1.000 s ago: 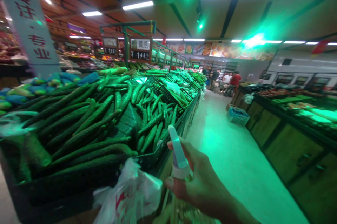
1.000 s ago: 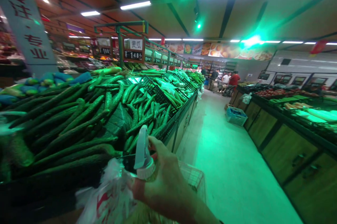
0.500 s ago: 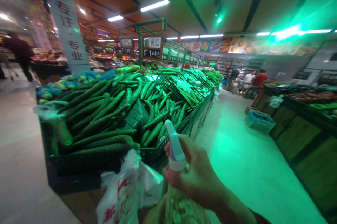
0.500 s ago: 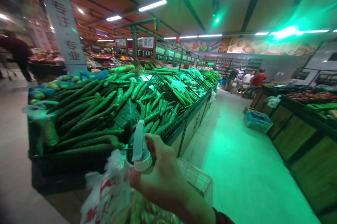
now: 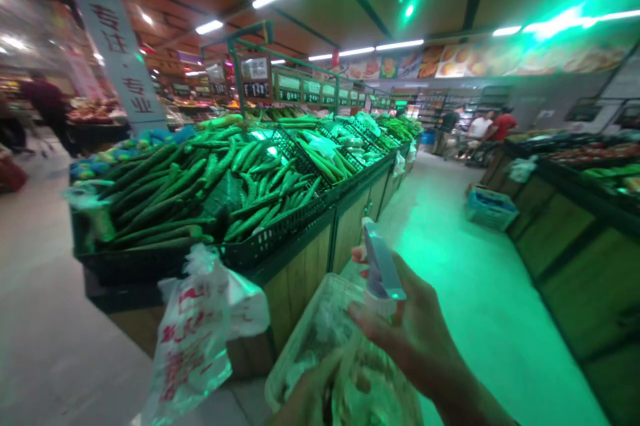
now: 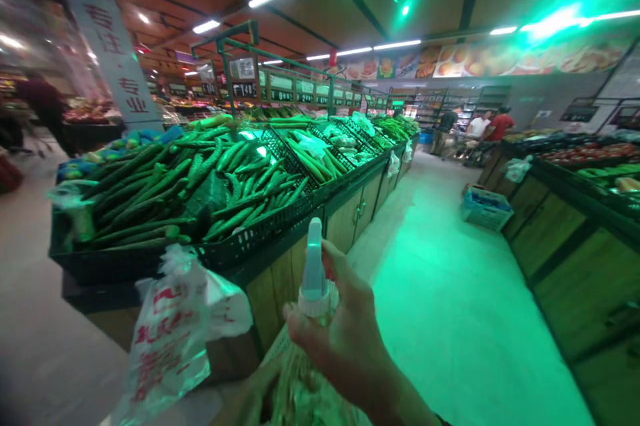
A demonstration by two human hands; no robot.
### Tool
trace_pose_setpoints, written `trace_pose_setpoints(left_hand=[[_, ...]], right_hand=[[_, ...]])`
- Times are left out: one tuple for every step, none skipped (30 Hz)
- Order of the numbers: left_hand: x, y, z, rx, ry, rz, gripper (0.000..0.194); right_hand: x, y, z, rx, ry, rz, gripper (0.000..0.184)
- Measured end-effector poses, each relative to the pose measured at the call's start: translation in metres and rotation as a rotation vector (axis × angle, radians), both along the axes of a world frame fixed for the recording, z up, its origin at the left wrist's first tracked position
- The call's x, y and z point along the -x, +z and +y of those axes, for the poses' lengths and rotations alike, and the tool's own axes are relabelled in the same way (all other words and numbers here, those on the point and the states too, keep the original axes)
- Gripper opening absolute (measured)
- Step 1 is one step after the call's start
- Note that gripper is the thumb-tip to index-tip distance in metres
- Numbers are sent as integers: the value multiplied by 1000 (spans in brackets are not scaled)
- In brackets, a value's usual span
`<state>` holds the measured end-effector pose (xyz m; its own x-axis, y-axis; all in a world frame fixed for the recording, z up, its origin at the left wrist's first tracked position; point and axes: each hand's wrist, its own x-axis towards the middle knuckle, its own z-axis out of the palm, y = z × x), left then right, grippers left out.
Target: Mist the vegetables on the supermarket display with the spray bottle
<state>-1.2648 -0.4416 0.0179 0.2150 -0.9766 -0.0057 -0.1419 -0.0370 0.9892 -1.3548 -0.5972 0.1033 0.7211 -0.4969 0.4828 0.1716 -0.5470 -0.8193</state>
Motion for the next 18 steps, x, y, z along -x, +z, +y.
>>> trace_pose_setpoints(left_hand=[[12, -1, -9, 2, -31, 10, 50], [24, -3, -18, 4, -60, 19, 51], [36, -5, -27, 7, -87, 27, 52], [47, -7, -36, 9, -114, 36, 53], [57, -10, -45, 12, -142, 47, 57], [68, -13, -54, 13, -172, 59, 63], [77, -15, -63, 13, -200, 75, 69], [86, -17, -71, 10, -225, 86, 77], [93, -19, -79, 4, -249, 93, 83], [100, -20, -87, -5, -266, 93, 86], [106, -20, -93, -16, -278, 88, 84], [110, -19, -99, -27, -288, 79, 79], [113, -17, -103, -35, -297, 67, 72], [115, -15, -106, -43, -307, 57, 64], [116, -13, -109, -49, -315, 48, 56], [116, -11, -111, -54, -324, 39, 51], [115, -9, -113, -58, -333, 29, 48], [113, -8, -114, -60, -339, 22, 47]], right_hand=[[17, -3, -6, -8, -40, 6, 53], [33, -6, -12, -22, -81, 7, 53], [49, -9, -17, -33, -119, 0, 54], [64, -11, -21, -39, -154, -8, 55], [79, -13, -26, -37, -185, -22, 56], [93, -15, -30, -25, -210, -36, 57], [106, -17, -34, -3, -233, -42, 57], [119, -19, -38, 20, -257, -36, 58], [130, -20, -43, 38, -279, -25, 58], [141, -22, -47, 50, -301, -13, 59], [150, -23, -51, 59, -322, -3, 61], [157, -25, -55, 66, -342, 4, 63], [162, -26, -58, 74, -359, 10, 64], [166, -28, -62, 81, -373, 16, 64], [168, -30, -65, 90, -380, 20, 64], [169, -31, -69, 101, -382, 22, 64], [168, -33, -72, 108, -376, 20, 63], [166, -35, -75, 114, -366, 15, 62]])
